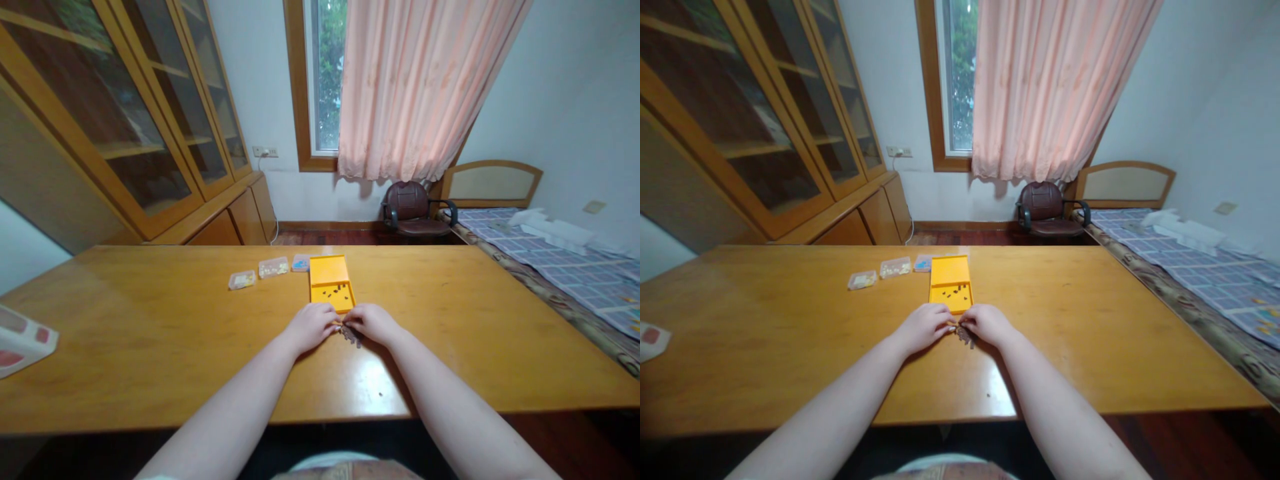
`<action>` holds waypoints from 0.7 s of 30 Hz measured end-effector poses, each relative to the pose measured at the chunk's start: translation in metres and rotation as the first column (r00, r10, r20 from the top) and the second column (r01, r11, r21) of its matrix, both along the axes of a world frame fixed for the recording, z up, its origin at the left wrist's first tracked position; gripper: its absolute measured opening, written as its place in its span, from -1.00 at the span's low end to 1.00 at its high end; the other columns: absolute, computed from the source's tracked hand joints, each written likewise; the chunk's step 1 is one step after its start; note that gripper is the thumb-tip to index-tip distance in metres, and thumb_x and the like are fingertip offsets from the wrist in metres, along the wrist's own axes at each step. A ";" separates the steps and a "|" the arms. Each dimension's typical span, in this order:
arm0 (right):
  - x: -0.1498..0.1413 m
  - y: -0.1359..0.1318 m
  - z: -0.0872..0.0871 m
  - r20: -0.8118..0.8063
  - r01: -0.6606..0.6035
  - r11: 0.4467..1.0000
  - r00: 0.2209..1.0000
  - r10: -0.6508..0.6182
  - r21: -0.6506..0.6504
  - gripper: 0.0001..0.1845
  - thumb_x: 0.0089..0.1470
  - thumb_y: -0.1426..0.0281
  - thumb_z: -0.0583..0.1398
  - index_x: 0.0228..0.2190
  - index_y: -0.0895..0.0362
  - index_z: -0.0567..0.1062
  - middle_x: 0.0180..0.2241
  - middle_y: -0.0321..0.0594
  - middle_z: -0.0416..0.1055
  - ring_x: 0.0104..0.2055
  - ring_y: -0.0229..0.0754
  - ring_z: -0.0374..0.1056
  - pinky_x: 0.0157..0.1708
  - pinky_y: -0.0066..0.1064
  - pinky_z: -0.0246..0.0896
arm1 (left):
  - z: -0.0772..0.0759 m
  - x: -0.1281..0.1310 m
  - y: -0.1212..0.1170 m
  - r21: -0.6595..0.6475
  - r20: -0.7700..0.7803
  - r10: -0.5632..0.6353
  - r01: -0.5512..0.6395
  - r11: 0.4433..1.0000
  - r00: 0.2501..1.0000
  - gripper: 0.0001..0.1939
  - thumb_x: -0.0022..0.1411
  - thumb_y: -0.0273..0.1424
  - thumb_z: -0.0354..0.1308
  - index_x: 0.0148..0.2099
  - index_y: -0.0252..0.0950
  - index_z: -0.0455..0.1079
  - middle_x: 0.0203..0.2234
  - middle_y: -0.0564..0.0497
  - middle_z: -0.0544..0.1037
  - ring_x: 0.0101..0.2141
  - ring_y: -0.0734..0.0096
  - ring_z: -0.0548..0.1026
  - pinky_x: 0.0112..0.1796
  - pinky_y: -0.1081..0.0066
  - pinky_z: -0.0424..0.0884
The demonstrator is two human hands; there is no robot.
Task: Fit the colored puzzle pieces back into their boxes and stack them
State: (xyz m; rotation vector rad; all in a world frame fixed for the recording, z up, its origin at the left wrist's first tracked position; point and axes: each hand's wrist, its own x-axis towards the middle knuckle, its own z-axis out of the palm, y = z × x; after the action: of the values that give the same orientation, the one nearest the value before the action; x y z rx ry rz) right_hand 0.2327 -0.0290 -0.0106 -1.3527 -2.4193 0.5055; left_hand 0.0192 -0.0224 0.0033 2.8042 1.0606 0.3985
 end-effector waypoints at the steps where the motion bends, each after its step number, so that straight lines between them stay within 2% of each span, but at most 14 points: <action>1: -0.001 0.000 0.001 0.024 0.005 1.000 1.000 -0.005 0.014 -0.83 0.09 0.36 0.18 -0.32 0.03 0.59 -0.34 -0.24 0.54 -0.30 -0.21 0.41 -0.31 -0.48 0.16 | 0.000 0.001 -0.001 -0.010 -0.018 -0.027 0.027 1.000 0.999 -0.83 0.26 -0.30 0.07 -0.17 -0.18 0.45 -0.30 0.03 0.47 -0.25 0.40 0.41 -0.21 0.42 0.29; 4: -0.004 -0.003 0.004 0.098 0.041 0.997 0.994 -0.047 0.060 -0.82 0.11 0.36 0.16 -0.38 0.07 0.58 -0.39 -0.21 0.52 -0.36 -0.20 0.39 -0.38 -0.48 0.12 | 0.000 0.003 -0.002 -0.026 -0.039 -0.037 0.036 0.999 0.999 -0.82 0.27 -0.28 0.05 -0.16 -0.17 0.44 -0.31 0.03 0.46 -0.27 0.41 0.41 -0.23 0.44 0.29; 8: -0.005 -0.007 0.008 0.124 0.077 0.993 0.988 -0.087 0.085 -0.80 0.12 0.35 0.14 -0.37 0.11 0.57 -0.38 -0.16 0.51 -0.36 -0.18 0.39 -0.37 -0.45 0.12 | -0.001 0.003 0.000 -0.040 -0.025 -0.022 0.021 0.999 0.999 -0.82 0.27 -0.30 0.04 -0.17 -0.20 0.43 -0.29 0.02 0.45 -0.25 0.40 0.41 -0.21 0.44 0.30; 12: -0.001 -0.005 0.010 -0.001 0.119 0.992 0.993 -0.119 0.042 -0.82 0.11 0.34 0.15 -0.38 0.11 0.56 -0.37 -0.19 0.50 -0.32 -0.19 0.38 -0.32 -0.45 0.16 | -0.001 0.001 0.000 -0.038 -0.017 -0.001 0.001 0.999 1.000 -0.82 0.27 -0.31 0.04 -0.16 -0.21 0.42 -0.27 0.00 0.45 -0.23 0.39 0.41 -0.21 0.43 0.30; 16: 0.002 0.004 0.008 -0.203 0.286 0.958 0.940 -0.273 0.036 -0.80 0.12 0.35 0.13 -0.30 0.13 0.54 -0.29 -0.17 0.50 -0.24 -0.19 0.37 -0.21 -0.42 0.19 | -0.001 0.002 0.000 -0.053 -0.037 -0.025 0.023 0.998 0.999 -0.81 0.27 -0.30 0.04 -0.12 -0.13 0.43 -0.28 0.02 0.45 -0.26 0.41 0.41 -0.22 0.45 0.29; 18: 0.005 0.006 0.009 -0.231 0.312 0.950 0.925 -0.300 0.016 -0.78 0.12 0.35 0.13 -0.26 0.13 0.54 -0.26 -0.16 0.50 -0.21 -0.18 0.37 -0.18 -0.40 0.19 | -0.002 0.003 0.000 -0.050 -0.049 -0.020 0.018 0.999 0.999 -0.81 0.27 -0.31 0.04 -0.13 -0.11 0.44 -0.28 0.03 0.45 -0.26 0.41 0.41 -0.23 0.44 0.29; 21: 0.011 0.005 0.013 -0.209 0.269 0.962 0.939 -0.272 -0.042 -0.77 0.08 0.32 0.14 -0.29 0.12 0.57 -0.30 -0.17 0.51 -0.26 -0.17 0.37 -0.24 -0.40 0.20 | -0.002 0.003 -0.001 -0.049 -0.048 -0.009 0.007 0.999 0.999 -0.83 0.27 -0.31 0.04 -0.18 -0.16 0.44 -0.30 0.03 0.46 -0.25 0.39 0.42 -0.20 0.43 0.30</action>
State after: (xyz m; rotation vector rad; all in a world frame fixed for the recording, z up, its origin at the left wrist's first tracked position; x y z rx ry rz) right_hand 0.2435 -0.0240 0.0028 -1.5224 -2.0226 0.5615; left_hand 0.0225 -0.0229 0.0015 2.7878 1.0537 0.3015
